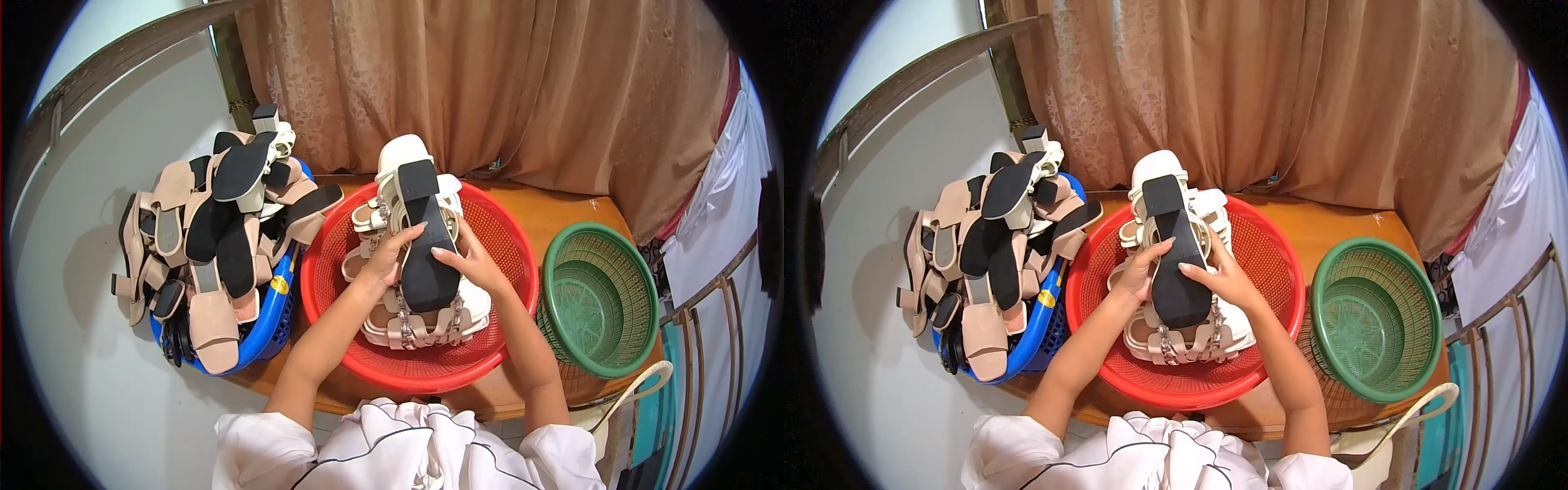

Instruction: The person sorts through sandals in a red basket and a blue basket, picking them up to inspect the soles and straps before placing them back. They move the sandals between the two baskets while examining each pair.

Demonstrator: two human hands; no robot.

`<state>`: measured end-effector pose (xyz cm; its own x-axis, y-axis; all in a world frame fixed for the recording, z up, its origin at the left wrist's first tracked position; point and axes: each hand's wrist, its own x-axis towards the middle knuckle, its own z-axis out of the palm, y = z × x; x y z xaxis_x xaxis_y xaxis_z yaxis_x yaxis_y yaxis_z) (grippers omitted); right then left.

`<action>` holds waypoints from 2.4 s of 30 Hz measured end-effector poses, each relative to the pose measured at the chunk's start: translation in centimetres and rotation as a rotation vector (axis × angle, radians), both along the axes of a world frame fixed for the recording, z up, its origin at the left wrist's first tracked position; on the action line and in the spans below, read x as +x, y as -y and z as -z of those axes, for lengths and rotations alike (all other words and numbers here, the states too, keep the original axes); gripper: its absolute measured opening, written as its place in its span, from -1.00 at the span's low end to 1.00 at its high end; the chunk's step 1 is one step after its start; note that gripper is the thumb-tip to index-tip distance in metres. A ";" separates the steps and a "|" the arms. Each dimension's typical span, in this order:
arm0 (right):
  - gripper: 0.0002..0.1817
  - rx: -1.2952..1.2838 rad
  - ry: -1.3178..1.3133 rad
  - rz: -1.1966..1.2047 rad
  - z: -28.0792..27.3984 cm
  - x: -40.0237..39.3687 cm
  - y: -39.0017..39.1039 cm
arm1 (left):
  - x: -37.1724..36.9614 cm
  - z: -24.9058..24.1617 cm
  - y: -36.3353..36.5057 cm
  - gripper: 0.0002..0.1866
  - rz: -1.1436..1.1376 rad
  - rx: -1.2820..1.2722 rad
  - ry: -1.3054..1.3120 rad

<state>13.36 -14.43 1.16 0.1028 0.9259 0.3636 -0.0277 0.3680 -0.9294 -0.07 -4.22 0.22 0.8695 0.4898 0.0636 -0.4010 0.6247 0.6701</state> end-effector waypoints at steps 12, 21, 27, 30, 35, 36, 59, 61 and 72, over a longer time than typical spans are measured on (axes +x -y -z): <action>-0.31 0.003 -0.158 0.199 -2.9 2.2 1.9 | 0.9 1.2 -1.3 0.06 -0.264 0.964 -0.089; -0.36 -0.129 0.301 0.683 -1.2 3.4 5.6 | 1.0 4.3 -2.5 0.05 -0.339 1.802 -0.877; -0.28 -0.305 0.738 0.865 0.1 2.8 5.5 | 1.3 5.0 -2.5 0.04 -0.313 1.833 -0.911; -0.27 -0.429 0.868 0.859 1.6 3.3 4.2 | 1.2 5.0 -2.5 0.03 -0.291 1.811 -0.899; -0.22 -0.669 0.961 0.805 3.2 4.4 3.6 | 1.5 5.4 -2.1 0.01 -0.247 1.876 -0.898; -0.21 -0.666 0.961 0.812 3.5 4.7 3.8 | 1.5 5.3 -1.9 0.01 -0.240 1.862 -0.893; -0.12 -0.907 0.970 0.567 3.6 6.1 3.7 | 1.5 5.2 -1.6 -0.02 -0.222 1.880 -0.912; -0.10 -0.917 0.975 0.527 3.4 6.6 3.6 | 1.7 5.2 -1.7 -0.01 -0.225 1.888 -0.911; -0.04 -1.023 1.135 0.452 3.2 6.0 2.7 | 1.9 5.1 -1.5 -0.04 -0.207 1.899 -0.937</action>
